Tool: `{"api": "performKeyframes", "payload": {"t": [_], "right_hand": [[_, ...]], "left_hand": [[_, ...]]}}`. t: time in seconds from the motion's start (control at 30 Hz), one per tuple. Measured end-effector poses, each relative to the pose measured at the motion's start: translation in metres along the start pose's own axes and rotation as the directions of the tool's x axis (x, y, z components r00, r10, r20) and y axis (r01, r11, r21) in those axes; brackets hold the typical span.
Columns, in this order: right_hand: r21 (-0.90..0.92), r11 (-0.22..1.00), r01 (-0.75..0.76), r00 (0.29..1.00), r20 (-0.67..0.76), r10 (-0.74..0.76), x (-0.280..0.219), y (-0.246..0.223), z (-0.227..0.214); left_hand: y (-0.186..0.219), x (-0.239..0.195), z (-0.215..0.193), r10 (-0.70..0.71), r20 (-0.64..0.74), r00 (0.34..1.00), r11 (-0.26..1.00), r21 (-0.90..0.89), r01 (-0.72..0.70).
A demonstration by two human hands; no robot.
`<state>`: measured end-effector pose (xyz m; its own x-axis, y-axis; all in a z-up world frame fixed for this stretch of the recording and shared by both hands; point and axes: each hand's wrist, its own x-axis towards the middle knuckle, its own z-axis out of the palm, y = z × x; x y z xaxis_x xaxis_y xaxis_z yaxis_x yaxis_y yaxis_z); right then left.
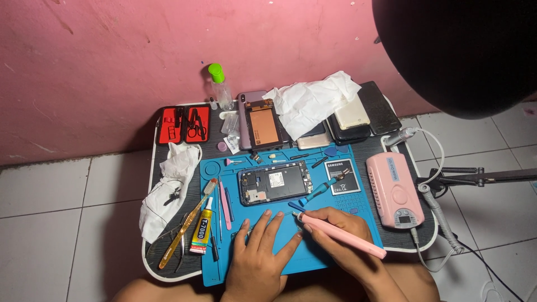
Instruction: The person applies a substance to a small circuit board using a pink pen-like tool, then uses a brush to spread the substance across the board's surface. They handle the circuit board and place it on a blue mat among other tools and phone parts.
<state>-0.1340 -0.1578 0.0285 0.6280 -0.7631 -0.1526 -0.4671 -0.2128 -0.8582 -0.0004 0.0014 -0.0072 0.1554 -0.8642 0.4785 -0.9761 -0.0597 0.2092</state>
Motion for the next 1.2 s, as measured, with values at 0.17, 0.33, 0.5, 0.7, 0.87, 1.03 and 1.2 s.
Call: {"api": "performKeyframes", "payload": {"t": [0.17,0.33,0.5,0.7,0.87,1.03,1.2], "right_hand": [[0.027,1.0,0.012,1.0,0.006,-0.012,-0.001,-0.003,-0.003],[0.312,0.913,0.261,0.959,-0.196,-0.207,-0.008,0.033,0.001],[0.618,0.694,0.37,0.923,-0.332,-0.196,-0.04,0.025,-0.003],[0.574,0.783,0.24,0.961,-0.254,-0.109,-0.098,-0.022,0.011],[-0.155,0.79,0.593,0.722,-0.332,-0.607,-0.125,-0.011,0.036],[-0.436,0.7,0.566,0.638,-0.306,-0.706,-0.134,-0.023,0.04],[-0.442,0.626,0.642,0.63,-0.161,-0.76,-0.127,-0.017,0.029]], "left_hand": [[-0.001,0.001,-0.002,0.005,0.017,1.0,1.0,0.011,-0.005],[0.001,-0.001,-0.011,0.01,0.105,0.994,0.999,0.043,-0.015],[0.006,0.002,-0.026,-0.009,0.323,0.946,1.0,-0.025,0.018],[0.055,0.019,-0.072,-0.198,-0.06,0.978,0.909,-0.383,0.161],[0.095,0.035,-0.091,-0.51,0.804,0.305,-0.586,-0.585,0.561],[0.095,0.029,-0.092,-0.451,0.887,0.095,-0.771,-0.441,0.46],[0.093,-0.001,-0.072,-0.513,0.813,0.274,-0.746,-0.581,0.327]]}}
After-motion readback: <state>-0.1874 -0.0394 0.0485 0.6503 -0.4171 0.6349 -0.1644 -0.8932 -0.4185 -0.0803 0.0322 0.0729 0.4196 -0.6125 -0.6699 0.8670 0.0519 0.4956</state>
